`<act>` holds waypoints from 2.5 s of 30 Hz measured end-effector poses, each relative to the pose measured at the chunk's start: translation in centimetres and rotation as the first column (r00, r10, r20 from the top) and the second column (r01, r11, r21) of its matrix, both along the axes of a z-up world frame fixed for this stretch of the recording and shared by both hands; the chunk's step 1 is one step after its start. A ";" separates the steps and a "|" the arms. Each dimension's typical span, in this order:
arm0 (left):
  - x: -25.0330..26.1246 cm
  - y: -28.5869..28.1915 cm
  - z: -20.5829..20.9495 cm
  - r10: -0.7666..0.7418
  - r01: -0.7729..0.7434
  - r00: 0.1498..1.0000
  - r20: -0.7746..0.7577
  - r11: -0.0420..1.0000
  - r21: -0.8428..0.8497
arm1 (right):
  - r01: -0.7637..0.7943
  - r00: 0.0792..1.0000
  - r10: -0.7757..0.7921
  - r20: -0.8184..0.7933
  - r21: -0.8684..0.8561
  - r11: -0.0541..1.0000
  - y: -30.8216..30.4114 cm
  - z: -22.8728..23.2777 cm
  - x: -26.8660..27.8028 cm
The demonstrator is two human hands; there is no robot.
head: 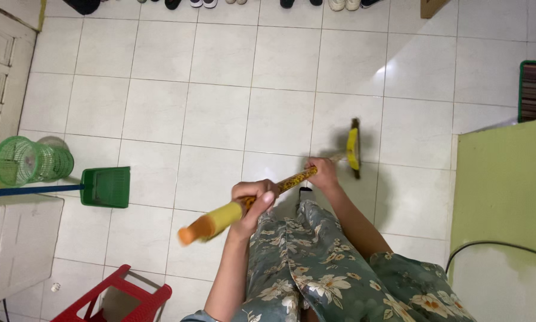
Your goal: The person sweeps the floor using a broom and a dustpan. The person sweeps dust and debris into a pile and then collects it using the dustpan.
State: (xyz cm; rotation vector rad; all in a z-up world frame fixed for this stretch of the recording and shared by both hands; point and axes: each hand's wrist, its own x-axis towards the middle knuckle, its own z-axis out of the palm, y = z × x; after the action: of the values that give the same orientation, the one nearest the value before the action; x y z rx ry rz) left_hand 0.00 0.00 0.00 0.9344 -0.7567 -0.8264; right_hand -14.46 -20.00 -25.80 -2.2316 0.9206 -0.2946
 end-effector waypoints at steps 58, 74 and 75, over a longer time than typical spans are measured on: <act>3.5 8.7 4.5 -0.402 0.409 0.900 0.166 0.913 -0.006 | 0.363 0.926 -0.360 0.114 -0.007 0.932 16.7 2.6 -0.8; -8.8 8.8 0.2 -0.604 0.566 0.774 0.193 0.795 0.218 | 0.499 0.860 -0.499 0.100 0.032 0.866 21.8 0.6 -16.3; -9.6 8.9 0.4 -0.612 0.575 0.756 0.232 0.790 0.211 | 0.492 0.859 -0.501 0.107 0.096 0.865 22.0 0.7 -16.7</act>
State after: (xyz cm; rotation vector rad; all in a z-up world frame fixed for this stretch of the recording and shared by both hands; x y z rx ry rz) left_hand -9.63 8.91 0.43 0.9470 -1.3141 -1.3291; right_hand -31.17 1.99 -25.08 -1.8570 1.4077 -0.6264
